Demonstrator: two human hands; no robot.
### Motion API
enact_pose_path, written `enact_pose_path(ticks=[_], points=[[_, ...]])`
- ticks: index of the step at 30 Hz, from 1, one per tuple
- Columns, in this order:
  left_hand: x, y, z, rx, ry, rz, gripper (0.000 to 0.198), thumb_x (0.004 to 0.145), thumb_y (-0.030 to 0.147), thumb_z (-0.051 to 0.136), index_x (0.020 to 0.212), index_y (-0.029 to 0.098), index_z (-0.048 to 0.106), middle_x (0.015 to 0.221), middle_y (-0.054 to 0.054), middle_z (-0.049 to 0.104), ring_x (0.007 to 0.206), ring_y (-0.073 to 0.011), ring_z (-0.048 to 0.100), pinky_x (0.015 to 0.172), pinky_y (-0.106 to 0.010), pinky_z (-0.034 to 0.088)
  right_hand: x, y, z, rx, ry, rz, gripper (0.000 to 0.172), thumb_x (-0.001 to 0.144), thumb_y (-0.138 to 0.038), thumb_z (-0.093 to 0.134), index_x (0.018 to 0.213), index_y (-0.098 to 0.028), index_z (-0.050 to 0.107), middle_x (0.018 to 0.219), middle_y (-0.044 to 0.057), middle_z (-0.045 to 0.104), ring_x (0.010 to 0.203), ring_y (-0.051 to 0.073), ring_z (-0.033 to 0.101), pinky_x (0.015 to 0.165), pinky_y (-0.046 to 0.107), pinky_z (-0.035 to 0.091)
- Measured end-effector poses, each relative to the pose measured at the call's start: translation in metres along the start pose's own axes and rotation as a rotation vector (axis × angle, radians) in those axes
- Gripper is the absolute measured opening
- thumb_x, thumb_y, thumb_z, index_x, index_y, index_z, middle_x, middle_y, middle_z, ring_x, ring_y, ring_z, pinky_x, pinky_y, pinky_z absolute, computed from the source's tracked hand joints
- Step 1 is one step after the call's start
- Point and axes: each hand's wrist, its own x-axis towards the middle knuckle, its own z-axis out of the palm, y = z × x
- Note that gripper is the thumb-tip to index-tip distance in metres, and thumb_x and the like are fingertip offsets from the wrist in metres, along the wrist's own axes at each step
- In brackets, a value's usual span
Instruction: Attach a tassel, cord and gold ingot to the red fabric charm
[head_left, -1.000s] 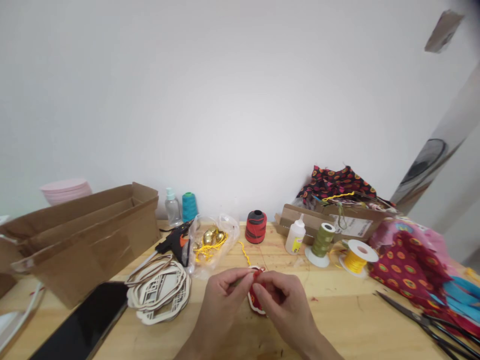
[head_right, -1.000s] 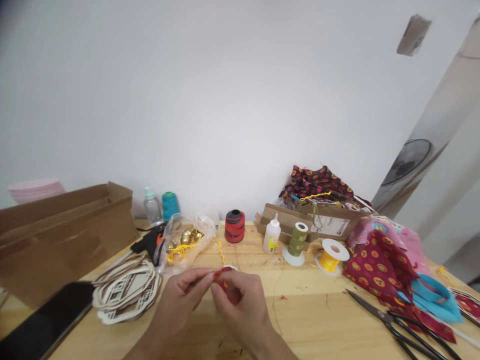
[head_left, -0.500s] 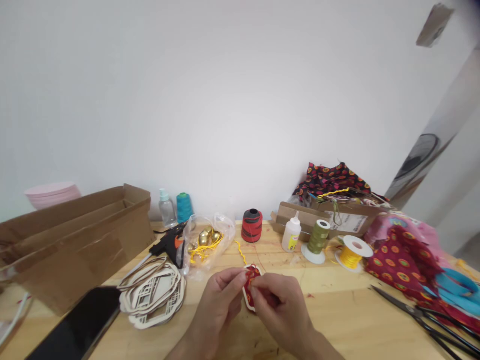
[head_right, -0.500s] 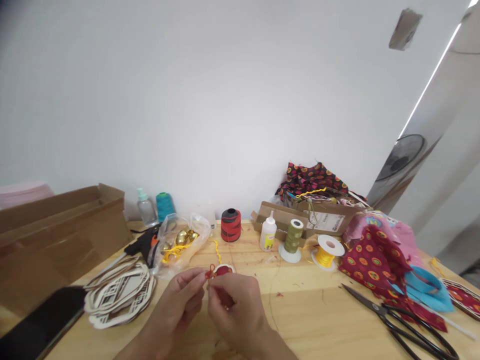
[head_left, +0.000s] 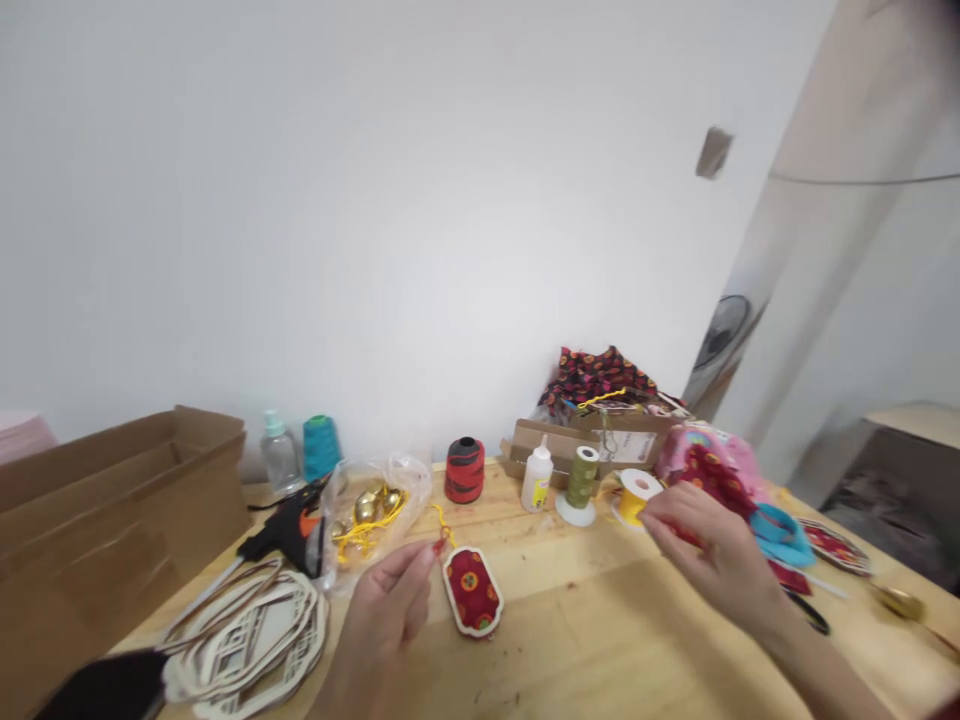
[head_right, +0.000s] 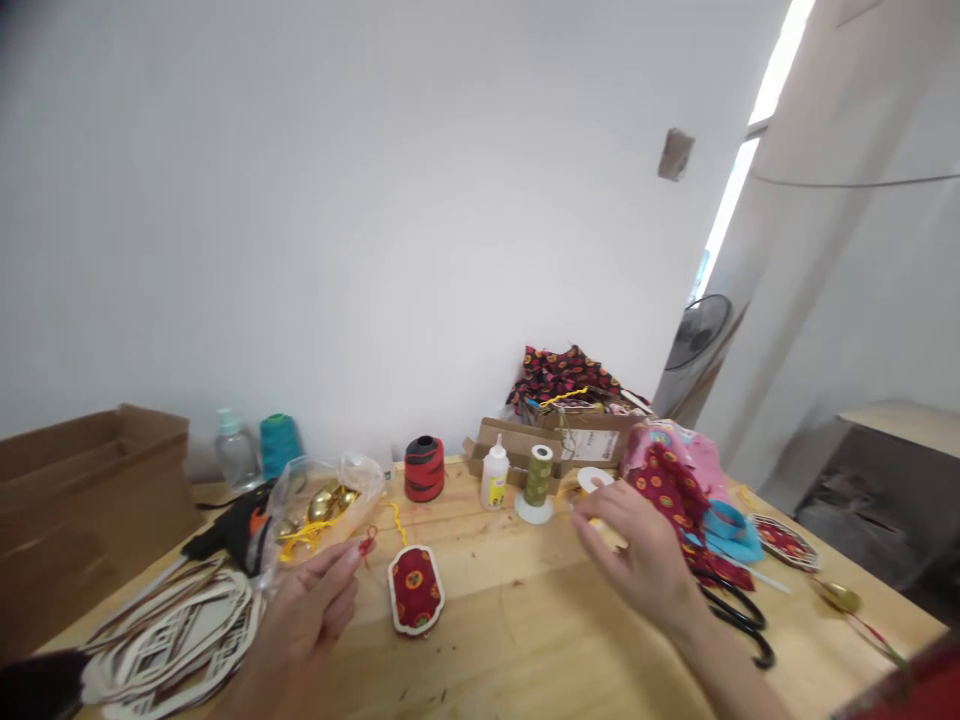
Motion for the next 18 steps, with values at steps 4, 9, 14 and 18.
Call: enact_pose_path(ticks=[4, 9, 14, 18], points=[[0.003, 0.000, -0.001, 0.019, -0.026, 0.053, 0.028, 0.060, 0.039, 0.065, 0.069, 0.014, 0.058, 0.040, 0.014, 0.018, 0.036, -0.0019, 0.010, 0.034, -0.014, 0.008, -0.035, 0.064, -0.038, -0.235, -0.363, 0.332, 0.015, 0.069, -0.017, 0.045, 0.073, -0.018, 0.060, 0.077, 0.008, 0.064, 0.070, 0.020, 0.058, 0.064, 0.029, 0.044], [0.001, 0.001, 0.001, 0.031, -0.005, 0.098, 0.031, 0.056, 0.039, 0.067, 0.072, 0.013, 0.060, 0.041, 0.013, 0.022, 0.035, -0.0017, 0.014, 0.034, -0.014, 0.010, -0.065, 0.073, -0.041, -0.290, -0.475, 0.320, 0.027, 0.057, -0.003, 0.044, 0.070, -0.021, 0.058, 0.069, 0.003, 0.063, 0.063, 0.017, 0.057, 0.056, 0.023, 0.042], [0.002, 0.003, -0.003, 0.034, -0.002, 0.161, 0.029, 0.060, 0.038, 0.064, 0.076, 0.013, 0.060, 0.040, 0.014, 0.021, 0.036, -0.0025, 0.012, 0.034, -0.015, 0.009, -0.071, 0.078, -0.029, -0.322, -0.490, 0.291, 0.032, 0.052, -0.002, 0.042, 0.073, -0.020, 0.058, 0.073, 0.006, 0.064, 0.069, 0.020, 0.060, 0.061, 0.026, 0.044], [0.005, 0.005, -0.006, 0.047, 0.013, 0.169, 0.032, 0.059, 0.040, 0.064, 0.075, 0.012, 0.061, 0.040, 0.013, 0.021, 0.036, -0.0024, 0.012, 0.034, -0.016, 0.008, -0.083, 0.104, -0.026, -0.420, -0.502, 0.335, 0.036, 0.051, -0.008, 0.048, 0.083, -0.020, 0.060, 0.082, 0.009, 0.066, 0.080, 0.025, 0.061, 0.068, 0.031, 0.047]])
